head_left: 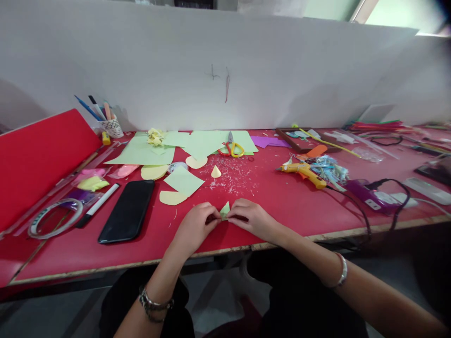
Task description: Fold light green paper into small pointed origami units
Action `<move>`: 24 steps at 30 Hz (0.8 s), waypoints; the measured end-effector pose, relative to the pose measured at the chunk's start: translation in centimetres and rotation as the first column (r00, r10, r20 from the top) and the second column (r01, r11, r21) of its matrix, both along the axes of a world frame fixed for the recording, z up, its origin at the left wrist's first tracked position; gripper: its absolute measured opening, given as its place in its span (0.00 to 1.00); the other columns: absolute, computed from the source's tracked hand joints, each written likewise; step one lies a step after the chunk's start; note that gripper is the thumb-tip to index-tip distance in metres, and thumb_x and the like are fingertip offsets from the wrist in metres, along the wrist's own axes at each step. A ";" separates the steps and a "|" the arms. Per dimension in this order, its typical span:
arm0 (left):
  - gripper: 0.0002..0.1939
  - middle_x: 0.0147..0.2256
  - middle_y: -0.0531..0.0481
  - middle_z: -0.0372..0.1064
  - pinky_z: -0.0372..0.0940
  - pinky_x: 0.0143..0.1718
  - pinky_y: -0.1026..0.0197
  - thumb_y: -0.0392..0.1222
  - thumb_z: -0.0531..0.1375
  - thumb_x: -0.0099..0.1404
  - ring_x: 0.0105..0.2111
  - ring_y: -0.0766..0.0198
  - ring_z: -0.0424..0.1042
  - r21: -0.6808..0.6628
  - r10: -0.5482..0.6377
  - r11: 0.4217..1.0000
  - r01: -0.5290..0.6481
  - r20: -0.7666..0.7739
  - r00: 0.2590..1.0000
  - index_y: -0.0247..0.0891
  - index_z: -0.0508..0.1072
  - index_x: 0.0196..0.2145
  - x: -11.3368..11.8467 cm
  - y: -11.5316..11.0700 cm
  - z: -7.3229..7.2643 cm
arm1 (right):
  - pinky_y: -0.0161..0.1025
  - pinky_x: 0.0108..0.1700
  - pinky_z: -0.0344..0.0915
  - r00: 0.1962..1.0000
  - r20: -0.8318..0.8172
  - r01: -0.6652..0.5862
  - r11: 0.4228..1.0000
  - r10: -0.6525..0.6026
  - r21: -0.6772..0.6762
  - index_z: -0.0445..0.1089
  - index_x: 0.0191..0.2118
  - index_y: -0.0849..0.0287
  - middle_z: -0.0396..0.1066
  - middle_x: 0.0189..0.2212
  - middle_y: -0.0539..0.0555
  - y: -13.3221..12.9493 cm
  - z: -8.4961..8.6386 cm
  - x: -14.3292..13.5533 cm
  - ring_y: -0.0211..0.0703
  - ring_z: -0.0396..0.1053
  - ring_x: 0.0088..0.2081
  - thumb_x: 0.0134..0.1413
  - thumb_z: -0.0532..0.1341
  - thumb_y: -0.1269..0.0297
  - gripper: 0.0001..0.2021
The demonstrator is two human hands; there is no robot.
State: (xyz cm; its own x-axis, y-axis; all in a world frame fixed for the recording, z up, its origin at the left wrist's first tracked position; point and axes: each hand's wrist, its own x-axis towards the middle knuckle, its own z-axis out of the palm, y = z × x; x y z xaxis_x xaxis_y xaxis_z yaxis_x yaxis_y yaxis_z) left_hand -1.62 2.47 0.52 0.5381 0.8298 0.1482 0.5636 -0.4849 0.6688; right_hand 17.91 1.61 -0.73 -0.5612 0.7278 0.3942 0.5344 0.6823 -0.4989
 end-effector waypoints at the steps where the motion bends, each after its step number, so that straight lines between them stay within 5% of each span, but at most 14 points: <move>1: 0.03 0.30 0.51 0.66 0.59 0.31 0.66 0.32 0.57 0.57 0.31 0.65 0.66 -0.009 0.006 1.000 -0.006 0.002 1.000 0.36 0.69 0.28 0.0 0.0 0.0 | 0.35 0.36 0.64 1.000 -0.006 0.000 1.000 0.000 -0.008 0.69 0.33 0.60 0.67 0.29 0.53 0.0 0.0 0.0 0.38 0.64 0.34 0.55 0.55 0.67 0.06; 14: 0.06 0.33 0.51 0.71 0.60 0.35 0.64 0.37 0.56 0.60 0.34 0.64 0.68 -0.037 0.047 0.998 -0.049 -0.047 0.998 0.39 0.74 0.32 -0.5 0.1 0.4 | 0.32 0.32 0.60 0.997 -0.027 0.059 0.958 -0.069 -0.280 0.68 0.27 0.62 0.64 0.27 0.51 0.3 1.6 -0.7 0.35 0.63 0.30 0.52 0.57 0.71 0.05; 24: 0.04 0.31 0.51 0.69 0.59 0.33 0.64 0.37 0.56 0.60 0.33 0.64 0.67 0.095 0.029 0.995 -0.020 -0.092 0.995 0.37 0.72 0.31 -0.1 -0.5 0.4 | 0.31 0.31 0.58 0.996 -0.034 0.067 0.942 -0.083 -0.327 0.66 0.26 0.62 0.64 0.26 0.50 0.6 1.5 -0.8 0.34 0.62 0.28 0.51 0.57 0.72 0.05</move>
State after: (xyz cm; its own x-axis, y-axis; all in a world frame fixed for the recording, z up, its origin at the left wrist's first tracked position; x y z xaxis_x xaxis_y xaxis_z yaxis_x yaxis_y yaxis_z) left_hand -1.75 1.97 0.97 0.5329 0.8277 0.1760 0.6335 -0.5281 0.5654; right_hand 17.14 2.18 0.80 -0.4868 0.8600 0.1529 0.5486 0.4372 -0.7126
